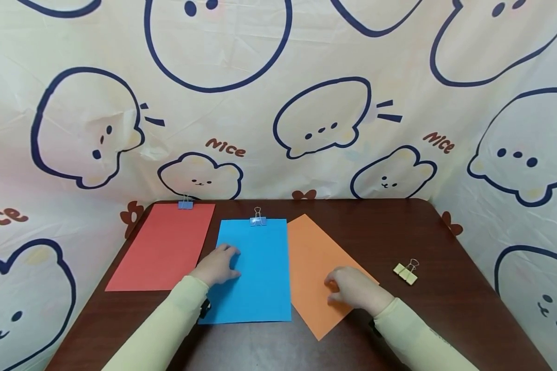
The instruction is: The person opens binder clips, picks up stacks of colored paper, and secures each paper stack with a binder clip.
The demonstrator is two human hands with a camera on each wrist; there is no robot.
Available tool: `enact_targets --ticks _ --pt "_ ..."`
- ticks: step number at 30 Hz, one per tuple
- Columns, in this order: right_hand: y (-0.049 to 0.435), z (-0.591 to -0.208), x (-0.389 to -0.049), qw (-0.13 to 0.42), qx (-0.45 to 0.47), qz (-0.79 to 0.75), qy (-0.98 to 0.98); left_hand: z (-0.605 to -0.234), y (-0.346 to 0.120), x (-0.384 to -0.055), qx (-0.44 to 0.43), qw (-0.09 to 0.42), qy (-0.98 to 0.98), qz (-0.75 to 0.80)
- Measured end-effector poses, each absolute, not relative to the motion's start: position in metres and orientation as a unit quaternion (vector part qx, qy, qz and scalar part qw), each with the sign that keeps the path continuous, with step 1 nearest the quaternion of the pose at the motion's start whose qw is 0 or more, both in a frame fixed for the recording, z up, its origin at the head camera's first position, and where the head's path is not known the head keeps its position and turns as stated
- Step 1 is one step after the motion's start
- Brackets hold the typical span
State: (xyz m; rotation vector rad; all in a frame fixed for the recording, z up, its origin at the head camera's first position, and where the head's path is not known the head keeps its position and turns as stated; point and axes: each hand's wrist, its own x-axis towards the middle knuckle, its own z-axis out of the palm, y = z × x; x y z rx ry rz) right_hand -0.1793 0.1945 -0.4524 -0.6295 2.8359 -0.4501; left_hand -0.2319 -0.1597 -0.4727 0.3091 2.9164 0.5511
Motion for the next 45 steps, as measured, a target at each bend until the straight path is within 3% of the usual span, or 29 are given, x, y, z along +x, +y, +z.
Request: enact_targets --ticks 45 --pt "0.190 -0.455 -0.177 0.098 -0.193 -0.158 0.963 -0.473 -0.182 -0.259 0.085 0.110 0.968 0.211"
